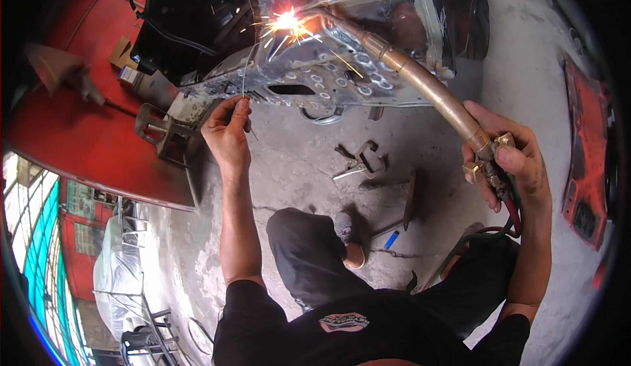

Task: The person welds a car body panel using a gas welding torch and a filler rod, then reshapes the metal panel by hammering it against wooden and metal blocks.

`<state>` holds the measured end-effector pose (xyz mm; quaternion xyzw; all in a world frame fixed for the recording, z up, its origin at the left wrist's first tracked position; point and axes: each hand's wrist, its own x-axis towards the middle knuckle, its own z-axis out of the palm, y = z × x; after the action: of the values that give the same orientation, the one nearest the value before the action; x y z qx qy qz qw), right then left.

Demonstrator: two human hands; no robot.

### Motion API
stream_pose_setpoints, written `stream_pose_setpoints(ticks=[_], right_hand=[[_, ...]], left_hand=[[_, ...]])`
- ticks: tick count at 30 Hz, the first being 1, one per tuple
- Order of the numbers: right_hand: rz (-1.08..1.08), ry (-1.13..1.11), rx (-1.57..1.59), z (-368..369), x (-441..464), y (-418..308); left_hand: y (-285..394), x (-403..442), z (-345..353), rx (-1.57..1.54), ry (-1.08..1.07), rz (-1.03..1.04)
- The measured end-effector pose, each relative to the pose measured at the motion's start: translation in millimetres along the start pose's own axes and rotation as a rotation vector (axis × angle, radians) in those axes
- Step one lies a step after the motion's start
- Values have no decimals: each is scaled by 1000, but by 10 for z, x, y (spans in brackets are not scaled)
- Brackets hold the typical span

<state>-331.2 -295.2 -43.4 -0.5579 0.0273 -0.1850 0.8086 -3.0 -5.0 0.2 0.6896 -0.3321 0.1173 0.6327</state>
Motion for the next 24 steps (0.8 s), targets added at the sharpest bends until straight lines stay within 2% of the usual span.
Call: stream_pose_setpoints(ticks=[24], right_hand=[[-5,-9,-10,-6,10,13]], left_hand=[[-38,14,-42,7,-26,-8]])
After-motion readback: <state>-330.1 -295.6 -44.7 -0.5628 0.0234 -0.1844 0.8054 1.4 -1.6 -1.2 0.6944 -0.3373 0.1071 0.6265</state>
